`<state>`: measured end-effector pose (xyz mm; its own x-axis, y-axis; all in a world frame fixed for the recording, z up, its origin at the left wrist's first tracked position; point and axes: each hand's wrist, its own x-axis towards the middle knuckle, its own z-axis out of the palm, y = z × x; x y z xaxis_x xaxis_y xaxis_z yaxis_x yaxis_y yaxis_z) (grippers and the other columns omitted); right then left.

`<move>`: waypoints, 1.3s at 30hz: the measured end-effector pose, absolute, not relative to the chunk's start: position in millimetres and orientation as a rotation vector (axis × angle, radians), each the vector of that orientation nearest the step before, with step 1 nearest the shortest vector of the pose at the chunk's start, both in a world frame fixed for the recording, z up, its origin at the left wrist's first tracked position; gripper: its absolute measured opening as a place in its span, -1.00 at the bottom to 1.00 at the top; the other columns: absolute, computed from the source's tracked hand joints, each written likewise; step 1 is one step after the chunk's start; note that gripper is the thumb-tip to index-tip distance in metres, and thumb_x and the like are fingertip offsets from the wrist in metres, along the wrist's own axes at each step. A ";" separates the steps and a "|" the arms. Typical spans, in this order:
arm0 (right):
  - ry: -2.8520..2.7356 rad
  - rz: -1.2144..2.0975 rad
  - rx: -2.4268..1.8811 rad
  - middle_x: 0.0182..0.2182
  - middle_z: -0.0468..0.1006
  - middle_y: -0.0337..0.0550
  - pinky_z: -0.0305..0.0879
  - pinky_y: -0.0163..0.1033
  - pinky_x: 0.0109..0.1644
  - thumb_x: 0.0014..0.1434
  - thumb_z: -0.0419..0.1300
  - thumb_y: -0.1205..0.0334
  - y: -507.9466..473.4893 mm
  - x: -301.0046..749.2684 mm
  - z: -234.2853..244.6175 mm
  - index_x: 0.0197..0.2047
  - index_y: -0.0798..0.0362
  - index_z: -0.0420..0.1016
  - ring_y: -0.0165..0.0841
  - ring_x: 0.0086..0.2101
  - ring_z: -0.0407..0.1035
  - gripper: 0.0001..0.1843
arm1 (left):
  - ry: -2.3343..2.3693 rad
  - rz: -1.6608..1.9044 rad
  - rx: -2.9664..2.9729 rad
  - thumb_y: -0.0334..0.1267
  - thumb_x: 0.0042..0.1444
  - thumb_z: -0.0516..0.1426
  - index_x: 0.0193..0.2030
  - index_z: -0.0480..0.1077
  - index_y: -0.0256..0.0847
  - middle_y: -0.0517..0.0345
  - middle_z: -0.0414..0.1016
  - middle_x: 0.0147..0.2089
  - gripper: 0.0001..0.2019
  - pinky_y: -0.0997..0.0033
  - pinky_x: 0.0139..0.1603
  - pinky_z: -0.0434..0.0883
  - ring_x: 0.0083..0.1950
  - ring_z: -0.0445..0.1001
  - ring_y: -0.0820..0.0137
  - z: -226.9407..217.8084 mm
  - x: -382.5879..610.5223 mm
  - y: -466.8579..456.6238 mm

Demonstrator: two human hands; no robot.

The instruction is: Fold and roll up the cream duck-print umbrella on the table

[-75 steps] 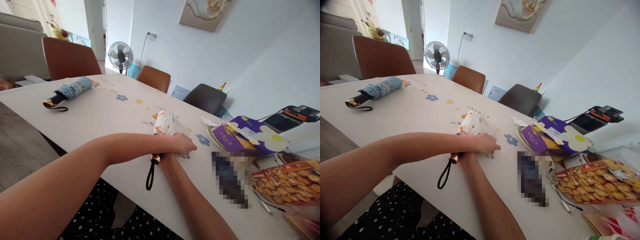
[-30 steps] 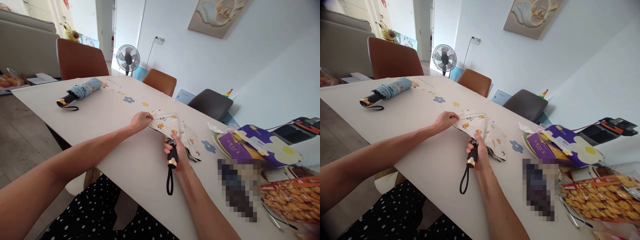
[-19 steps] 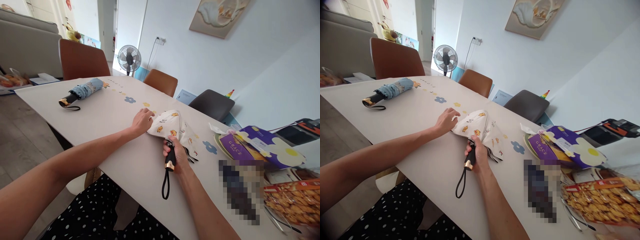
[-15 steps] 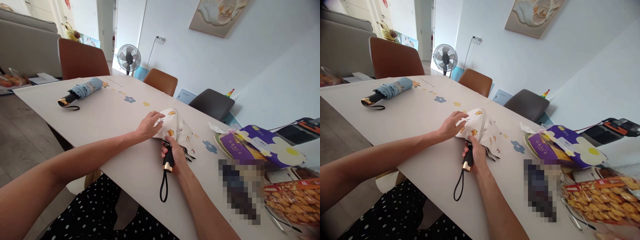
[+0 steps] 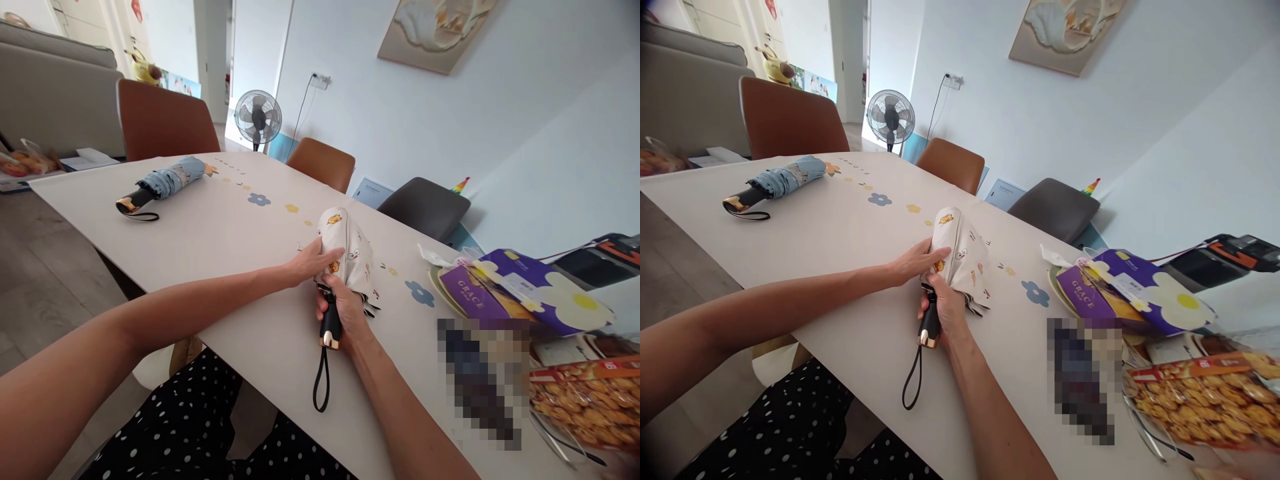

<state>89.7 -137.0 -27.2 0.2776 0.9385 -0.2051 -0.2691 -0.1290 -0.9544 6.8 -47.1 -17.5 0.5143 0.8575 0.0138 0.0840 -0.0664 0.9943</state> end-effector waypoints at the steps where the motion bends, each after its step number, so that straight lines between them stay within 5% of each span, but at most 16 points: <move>1: -0.723 1.204 -1.266 -0.69 0.27 -0.34 0.17 -0.38 -0.78 -0.03 0.21 0.11 -136.9 90.0 -28.1 -0.41 0.09 0.31 -0.53 -0.76 0.09 -0.77 | 0.829 0.782 1.478 0.07 -0.02 0.08 -0.10 0.28 -0.24 0.02 0.45 -0.13 -0.54 0.39 -0.12 0.31 -0.08 0.39 0.29 -17.2 7.9 -46.5; 10: -0.801 1.441 -1.250 -0.81 0.19 -0.35 0.06 -0.40 -0.75 0.04 0.12 0.06 -140.9 89.0 -22.2 -0.52 0.08 0.25 -0.52 -0.80 0.06 -0.73 | 0.681 0.752 1.086 0.00 -0.12 0.21 -0.30 0.38 -0.30 -0.09 0.51 -0.28 -0.62 0.22 -0.18 0.41 -0.22 0.49 0.18 -12.7 10.1 -38.3; 22: -0.867 1.647 -1.271 -0.82 0.17 -0.37 0.00 -0.41 -0.74 0.05 0.09 0.01 -148.3 78.1 -15.9 -0.52 0.10 0.27 -0.52 -0.82 0.08 -0.68 | 0.431 0.685 0.612 -0.19 -0.08 0.18 -0.09 0.34 -0.31 -0.06 0.52 -0.26 -0.61 0.12 -0.10 0.41 -0.19 0.49 0.17 -8.2 -9.2 -31.2; 31: -0.815 1.585 -1.313 -0.79 0.25 -0.35 0.05 -0.39 -0.75 0.01 0.15 -0.08 -149.4 70.7 -12.2 -0.28 0.14 0.41 -0.51 -0.80 0.08 -0.58 | 0.453 0.707 0.630 -0.15 -0.09 0.17 -0.14 0.34 -0.27 -0.04 0.52 -0.27 -0.64 0.10 -0.10 0.41 -0.19 0.49 0.16 -4.0 -12.0 -33.1; 39: -0.807 1.568 -1.365 -0.85 0.19 -0.36 -0.01 -0.40 -0.79 -0.01 0.16 -0.05 -147.9 70.7 -14.7 -0.48 0.08 0.29 -0.50 -0.83 0.05 -0.65 | 0.424 0.679 0.636 -0.13 -0.10 0.17 -0.08 0.33 -0.27 -0.04 0.51 -0.22 -0.57 0.09 -0.07 0.40 -0.16 0.48 0.15 -5.9 -12.6 -30.3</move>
